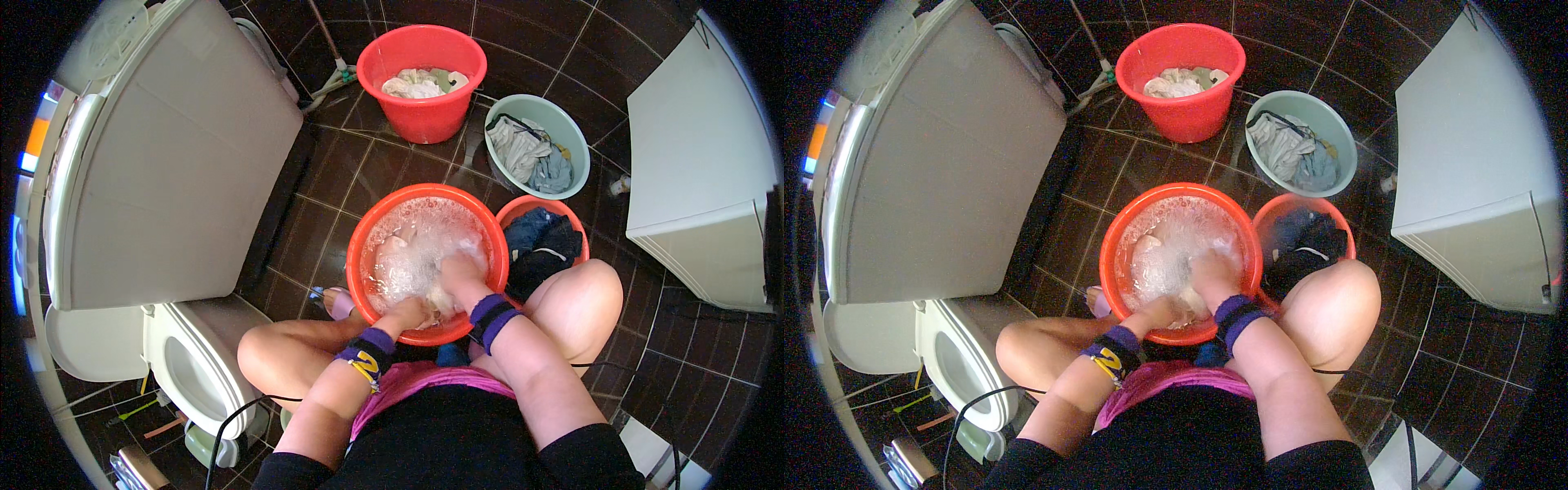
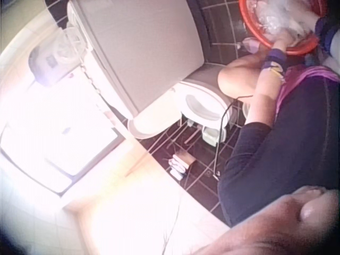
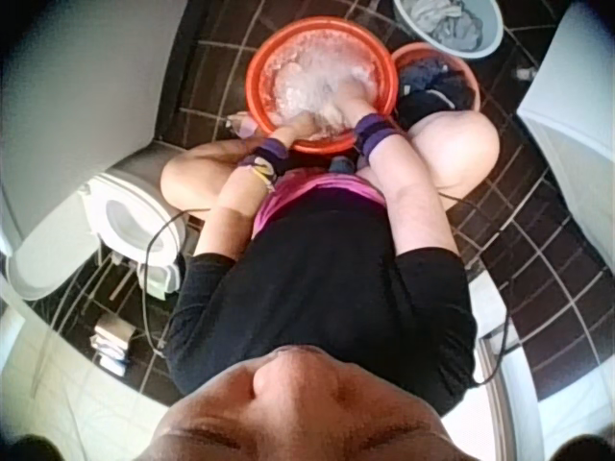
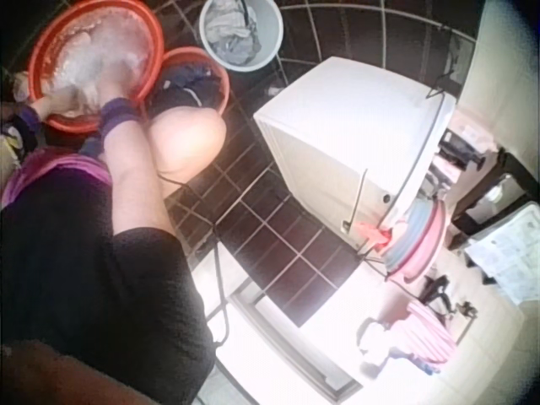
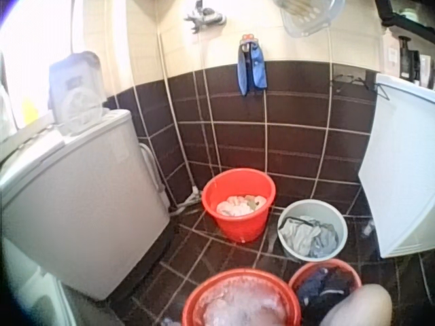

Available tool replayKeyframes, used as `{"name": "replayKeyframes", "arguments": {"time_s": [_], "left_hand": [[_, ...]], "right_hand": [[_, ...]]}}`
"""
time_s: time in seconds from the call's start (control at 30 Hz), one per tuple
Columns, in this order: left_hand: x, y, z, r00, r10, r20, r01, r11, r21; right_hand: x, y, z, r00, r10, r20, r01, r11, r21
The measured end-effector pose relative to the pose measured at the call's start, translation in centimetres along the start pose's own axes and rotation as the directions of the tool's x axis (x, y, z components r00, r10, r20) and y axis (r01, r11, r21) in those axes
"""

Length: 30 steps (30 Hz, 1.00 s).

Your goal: The person washes several pieces of clothing by hand in a bucket of soapy water, scrubbing and wringing out each item individually.

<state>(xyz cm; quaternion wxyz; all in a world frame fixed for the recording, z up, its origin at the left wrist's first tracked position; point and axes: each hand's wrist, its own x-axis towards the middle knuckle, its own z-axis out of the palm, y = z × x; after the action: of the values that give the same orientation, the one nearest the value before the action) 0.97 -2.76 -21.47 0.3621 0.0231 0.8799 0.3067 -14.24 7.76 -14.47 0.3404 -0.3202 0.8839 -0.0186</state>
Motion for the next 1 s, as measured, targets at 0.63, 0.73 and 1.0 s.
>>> {"name": "replayKeyframes", "arguments": {"time_s": [0.63, 0.73, 1.0], "left_hand": [[-3.9, -0.4, -6.8, 0.364, -0.604, -0.709, 0.201, 0.794, -0.574], [-3.3, -0.4, -7.5, 0.515, -0.694, -0.503, 0.300, 0.696, -0.652], [-5.9, 0.6, -7.6, 0.796, -0.561, -0.226, -0.035, 0.330, -0.943]], "right_hand": [[-5.3, -4.5, -1.4, 0.913, -0.406, 0.035, 0.393, 0.901, 0.184], [-6.2, -3.9, 0.6, 0.824, -0.566, 0.019, 0.557, 0.817, 0.146], [-6.5, -0.7, 2.6, 0.920, -0.374, 0.116, 0.298, 0.861, 0.413]]}}
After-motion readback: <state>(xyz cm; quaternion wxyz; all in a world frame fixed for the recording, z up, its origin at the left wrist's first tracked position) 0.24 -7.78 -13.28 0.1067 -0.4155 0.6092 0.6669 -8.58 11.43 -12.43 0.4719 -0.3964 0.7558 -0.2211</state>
